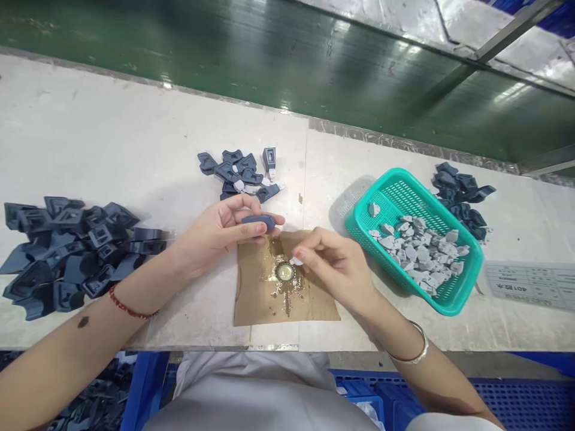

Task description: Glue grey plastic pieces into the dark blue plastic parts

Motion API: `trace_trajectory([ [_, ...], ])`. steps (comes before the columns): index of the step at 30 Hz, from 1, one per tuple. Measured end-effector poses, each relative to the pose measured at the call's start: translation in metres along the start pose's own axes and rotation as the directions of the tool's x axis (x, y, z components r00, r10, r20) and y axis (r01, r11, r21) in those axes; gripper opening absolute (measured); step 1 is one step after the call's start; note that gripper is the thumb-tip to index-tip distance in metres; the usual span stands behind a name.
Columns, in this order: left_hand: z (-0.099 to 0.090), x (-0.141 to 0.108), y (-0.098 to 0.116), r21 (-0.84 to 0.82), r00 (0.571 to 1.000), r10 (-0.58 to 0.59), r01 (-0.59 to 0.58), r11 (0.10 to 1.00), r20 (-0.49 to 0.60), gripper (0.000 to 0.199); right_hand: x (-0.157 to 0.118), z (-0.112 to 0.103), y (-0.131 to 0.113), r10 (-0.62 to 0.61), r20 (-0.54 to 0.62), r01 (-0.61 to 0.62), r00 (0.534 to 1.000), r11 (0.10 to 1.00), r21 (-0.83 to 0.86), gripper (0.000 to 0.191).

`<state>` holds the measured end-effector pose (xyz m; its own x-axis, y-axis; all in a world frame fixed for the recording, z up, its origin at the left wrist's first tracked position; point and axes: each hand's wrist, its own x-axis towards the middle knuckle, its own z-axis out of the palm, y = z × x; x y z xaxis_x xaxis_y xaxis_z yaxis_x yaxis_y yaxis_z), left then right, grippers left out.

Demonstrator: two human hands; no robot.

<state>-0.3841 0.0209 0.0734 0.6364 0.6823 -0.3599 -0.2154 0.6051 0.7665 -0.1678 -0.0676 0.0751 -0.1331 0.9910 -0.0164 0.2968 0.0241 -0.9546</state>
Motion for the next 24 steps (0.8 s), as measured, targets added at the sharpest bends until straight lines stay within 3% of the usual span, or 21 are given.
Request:
trace_trajectory([
  [2, 0.001, 0.000, -0.001, -0.028, 0.999, -0.011, 0.012, 1.000, 0.042, 0.028, 0.000, -0.003, 0.000, 0.091, -0.045, -0.081, 0.995, 0.977, 0.198, 0.020],
  [5, 0.003, -0.001, -0.004, -0.023, 0.995, -0.014, 0.016, 1.000, 0.096, 0.028, -0.001, -0.006, 0.002, 0.101, -0.048, -0.076, 0.994, 0.924, 0.374, 0.010],
  [14, 0.003, 0.000, -0.017, -0.012, 0.983, -0.031, 0.034, 0.999, 0.183, 0.015, -0.002, -0.002, -0.002, -0.012, -0.091, 0.049, 0.996, 0.905, 0.422, 0.013],
  [19, 0.008, -0.004, -0.020, 0.132, 0.977, 0.130, -0.152, 0.979, 0.167, 0.019, -0.005, 0.001, 0.000, 0.011, -0.148, 0.039, 0.989, 0.942, 0.333, 0.005],
  [24, 0.019, -0.012, -0.024, 0.368, 0.921, 0.368, -0.387, 0.845, 0.125, 0.020, -0.005, 0.005, 0.000, 0.022, -0.271, 0.046, 0.962, 0.969, 0.243, 0.006],
])
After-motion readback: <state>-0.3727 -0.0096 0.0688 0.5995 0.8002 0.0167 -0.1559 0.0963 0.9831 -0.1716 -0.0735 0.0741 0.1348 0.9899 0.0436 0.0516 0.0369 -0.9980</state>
